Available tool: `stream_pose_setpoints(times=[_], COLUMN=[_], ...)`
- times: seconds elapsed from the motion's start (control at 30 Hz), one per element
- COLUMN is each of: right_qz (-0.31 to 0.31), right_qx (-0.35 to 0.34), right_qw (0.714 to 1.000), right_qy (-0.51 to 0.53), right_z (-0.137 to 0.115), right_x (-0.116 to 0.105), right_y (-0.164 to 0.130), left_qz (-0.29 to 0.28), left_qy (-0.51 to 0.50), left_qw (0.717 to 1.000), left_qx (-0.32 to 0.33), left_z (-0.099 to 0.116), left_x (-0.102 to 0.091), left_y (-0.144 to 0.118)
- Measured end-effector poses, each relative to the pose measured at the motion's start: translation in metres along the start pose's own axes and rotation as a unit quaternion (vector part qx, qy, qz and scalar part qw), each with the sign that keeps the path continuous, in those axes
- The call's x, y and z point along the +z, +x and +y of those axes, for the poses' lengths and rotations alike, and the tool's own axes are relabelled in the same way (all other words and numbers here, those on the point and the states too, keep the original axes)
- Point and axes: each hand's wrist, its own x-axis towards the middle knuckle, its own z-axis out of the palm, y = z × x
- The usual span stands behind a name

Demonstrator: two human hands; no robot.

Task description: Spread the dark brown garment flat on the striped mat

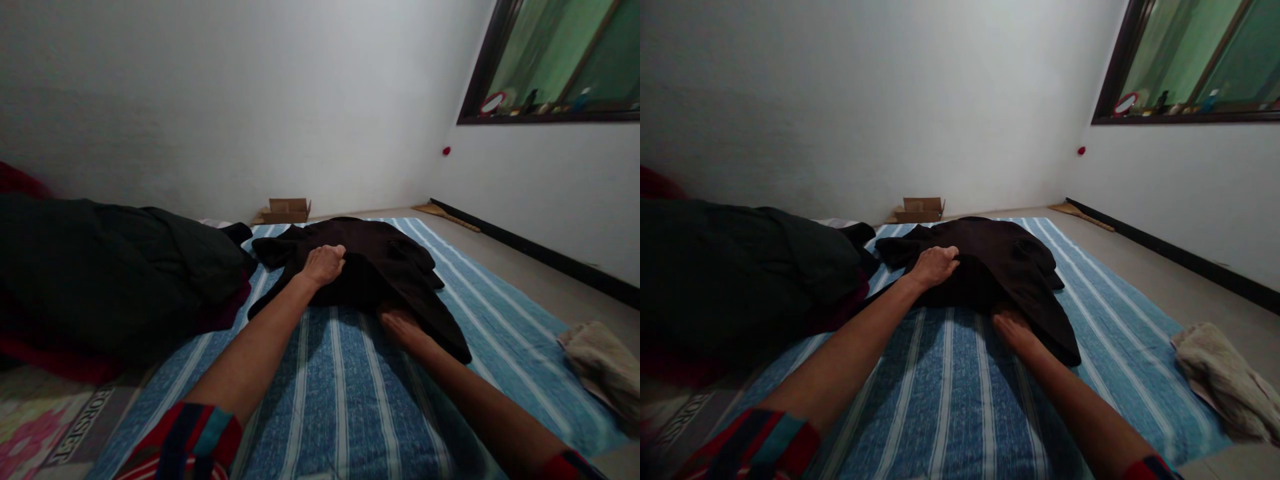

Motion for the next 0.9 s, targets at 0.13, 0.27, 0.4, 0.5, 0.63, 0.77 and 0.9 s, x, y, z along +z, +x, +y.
stream_pose_setpoints(times=[0.13, 0.27, 0.4, 0.5, 0.63, 0.77, 0.9], right_qz=[-0.036, -0.096, -0.114, -0.094, -0.112, -0.151, -0.157], right_qx=[-0.003, 0.025, 0.005, 0.052, 0.151, 0.156, 0.171], right_qw=[0.999, 0.994, 0.990, 0.987, 0.969, 0.946, 0.925], right_qy=[0.006, 0.051, 0.087, 0.118, 0.162, 0.240, 0.300], right_z=[0.000, -0.008, -0.013, -0.015, -0.021, -0.019, 0.002], right_x=[-0.002, -0.023, -0.043, -0.047, -0.044, -0.041, -0.043], right_y=[0.010, 0.022, 0.021, 0.015, 0.013, 0.021, 0.032], left_qz=[0.012, 0.017, 0.022, 0.025, 0.023, 0.022, 0.023], left_qy=[0.005, 0.009, 0.008, 0.007, 0.007, 0.006, 0.001], left_qw=[1.000, 1.000, 1.000, 1.000, 1.000, 1.000, 1.000], left_qx=[0.004, 0.009, 0.010, 0.012, 0.012, 0.013, 0.013], left_z=[0.000, -0.001, -0.002, -0.002, 0.000, 0.002, 0.000], left_x=[-0.002, -0.006, -0.009, -0.011, -0.013, -0.012, -0.011], left_y=[0.002, 0.001, 0.000, 0.000, 0.000, -0.001, -0.002])
